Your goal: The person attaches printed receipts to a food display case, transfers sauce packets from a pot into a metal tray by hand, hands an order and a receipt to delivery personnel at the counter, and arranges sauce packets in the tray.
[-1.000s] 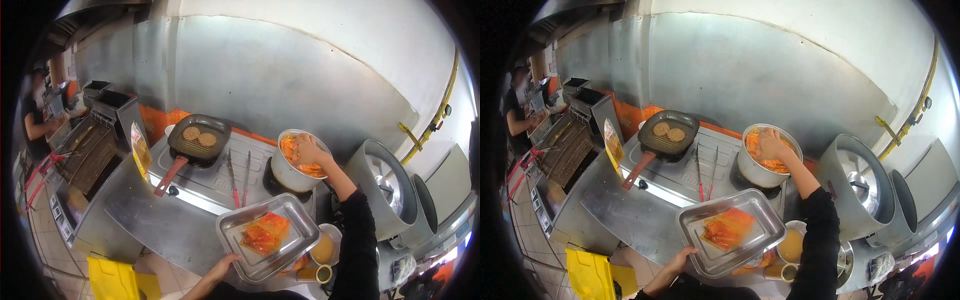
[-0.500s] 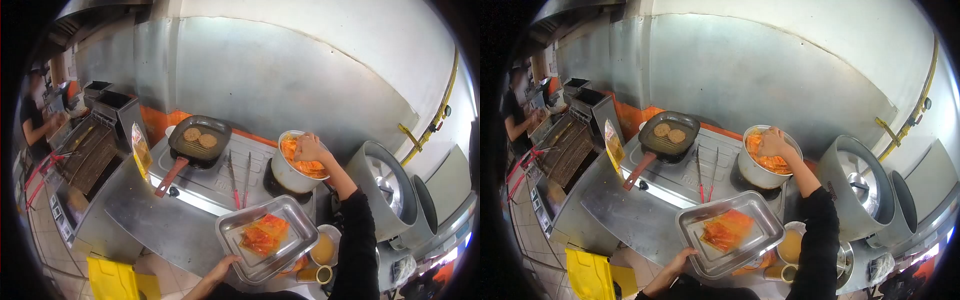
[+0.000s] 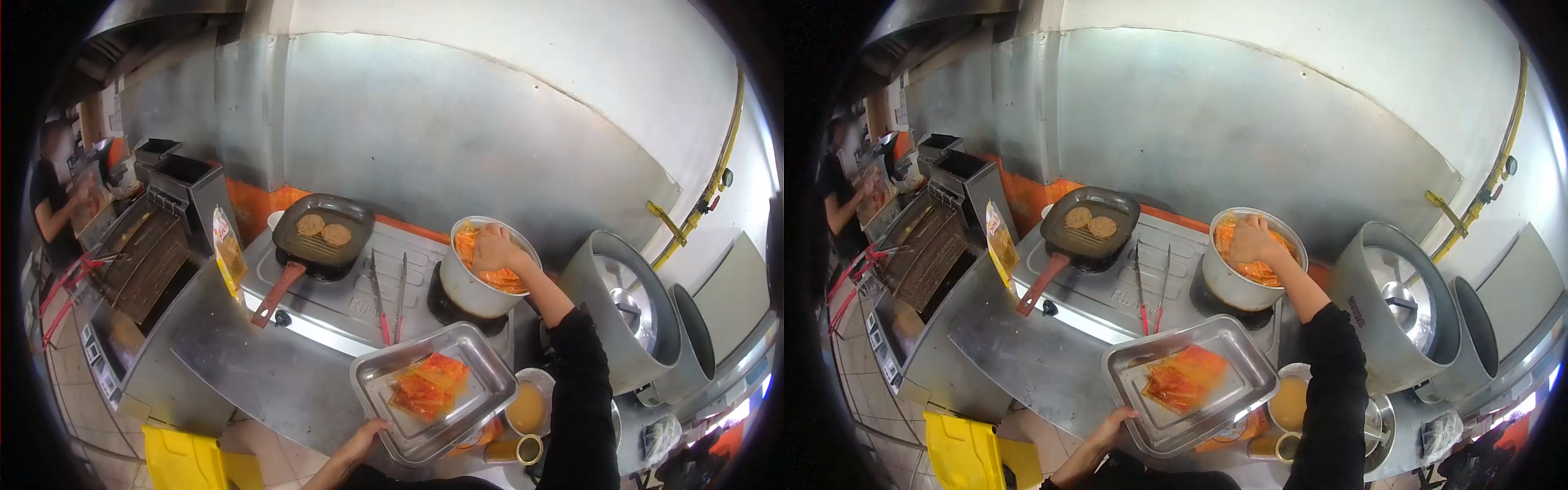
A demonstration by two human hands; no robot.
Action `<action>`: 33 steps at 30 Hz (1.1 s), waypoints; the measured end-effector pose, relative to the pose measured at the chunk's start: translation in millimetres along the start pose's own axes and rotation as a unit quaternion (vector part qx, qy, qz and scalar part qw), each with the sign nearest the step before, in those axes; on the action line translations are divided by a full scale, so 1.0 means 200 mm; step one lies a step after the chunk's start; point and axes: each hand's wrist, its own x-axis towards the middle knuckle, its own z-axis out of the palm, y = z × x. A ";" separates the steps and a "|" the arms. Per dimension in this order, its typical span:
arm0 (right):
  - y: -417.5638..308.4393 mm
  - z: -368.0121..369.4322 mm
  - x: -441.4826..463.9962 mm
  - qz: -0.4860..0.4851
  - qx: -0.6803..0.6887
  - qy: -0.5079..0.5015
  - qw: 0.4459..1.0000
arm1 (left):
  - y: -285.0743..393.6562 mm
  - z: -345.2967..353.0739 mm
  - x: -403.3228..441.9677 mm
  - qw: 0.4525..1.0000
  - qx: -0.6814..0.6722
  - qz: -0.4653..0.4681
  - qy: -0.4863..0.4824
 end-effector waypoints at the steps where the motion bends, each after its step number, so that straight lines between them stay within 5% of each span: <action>1: 0.01 0.01 0.00 0.000 0.000 0.000 1.000 | -0.01 -0.01 0.00 1.000 0.000 0.000 0.000; 10: 0.09 0.01 -0.03 -0.002 -0.024 0.142 0.990 | 0.03 0.01 -0.02 1.000 -0.006 -0.010 0.013; 18: 0.11 -0.39 -0.40 -0.067 0.024 0.179 0.981 | 0.01 0.00 0.05 1.000 0.009 0.006 -0.005; 24: -0.09 -0.44 -0.73 -0.219 0.101 0.024 0.970 | 0.12 0.11 -0.01 1.000 0.002 0.011 -0.015; 27: 0.01 -0.31 -0.65 -0.153 0.004 0.145 0.977 | 0.09 0.06 0.03 0.999 0.011 0.001 -0.045; 31: 0.16 -0.08 -0.49 -0.133 -0.062 0.192 0.970 | 0.05 0.04 0.05 0.998 0.033 0.048 -0.034; 33: 0.19 -0.02 -0.43 -0.128 -0.079 0.162 0.975 | 0.09 0.05 0.00 0.999 0.038 -0.025 -0.019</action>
